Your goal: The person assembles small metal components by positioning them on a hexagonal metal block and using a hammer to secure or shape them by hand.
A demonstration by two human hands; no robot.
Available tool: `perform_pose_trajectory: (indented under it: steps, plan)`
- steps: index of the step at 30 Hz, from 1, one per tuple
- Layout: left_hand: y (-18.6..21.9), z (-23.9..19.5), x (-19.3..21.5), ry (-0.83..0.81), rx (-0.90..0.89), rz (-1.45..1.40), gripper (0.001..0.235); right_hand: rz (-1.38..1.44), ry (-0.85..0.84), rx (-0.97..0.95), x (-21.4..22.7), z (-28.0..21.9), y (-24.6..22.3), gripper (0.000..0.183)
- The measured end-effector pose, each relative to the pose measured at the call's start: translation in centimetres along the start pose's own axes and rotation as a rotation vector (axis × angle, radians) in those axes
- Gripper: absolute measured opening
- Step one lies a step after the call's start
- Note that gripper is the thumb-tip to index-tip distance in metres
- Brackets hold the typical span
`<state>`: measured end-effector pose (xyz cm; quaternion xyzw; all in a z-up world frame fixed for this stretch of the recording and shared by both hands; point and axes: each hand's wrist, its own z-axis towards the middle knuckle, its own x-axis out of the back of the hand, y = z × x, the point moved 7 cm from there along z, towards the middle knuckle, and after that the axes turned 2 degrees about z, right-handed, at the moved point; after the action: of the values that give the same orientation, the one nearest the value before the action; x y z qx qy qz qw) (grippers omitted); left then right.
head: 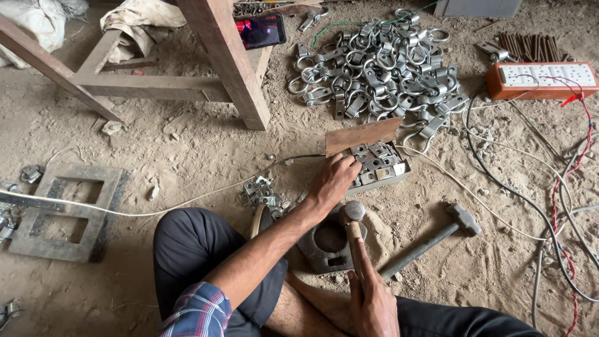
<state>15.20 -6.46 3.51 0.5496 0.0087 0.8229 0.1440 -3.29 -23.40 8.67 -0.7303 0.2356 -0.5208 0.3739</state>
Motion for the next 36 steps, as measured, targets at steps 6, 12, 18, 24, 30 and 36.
perform_pose_trajectory:
  steps: [6, 12, 18, 24, 30, 36]
  plan:
    - [-0.1, 0.1, 4.4, 0.059, 0.014, -0.058, 0.007, 0.009, 0.019, 0.042, 0.5, -0.2, -0.8, 0.069]
    - [-7.2, -0.6, 8.2, -0.120, 0.084, 0.005, 0.013, -0.005, 0.101, 0.172, 1.0, -1.1, -1.7, 0.067]
    - [-15.4, -7.6, 13.3, 0.417, -0.209, 0.127, 0.036, -0.063, 0.114, 0.171, 0.5, -1.2, -1.7, 0.066]
    - [-21.1, -12.5, 4.2, -0.280, 1.132, -0.664, 0.024, -0.133, 0.010, -0.072, -0.3, -0.6, -1.0, 0.068]
    - [-21.3, -10.3, -2.1, -0.501, 0.415, 0.253, 0.018, -0.100, 0.028, -0.035, -0.4, -0.4, -1.5, 0.069]
    - [-22.7, -10.6, -2.2, -0.542, 0.542, 0.140, 0.009, -0.134, 0.046, 0.007, -0.4, -0.5, -1.3, 0.067]
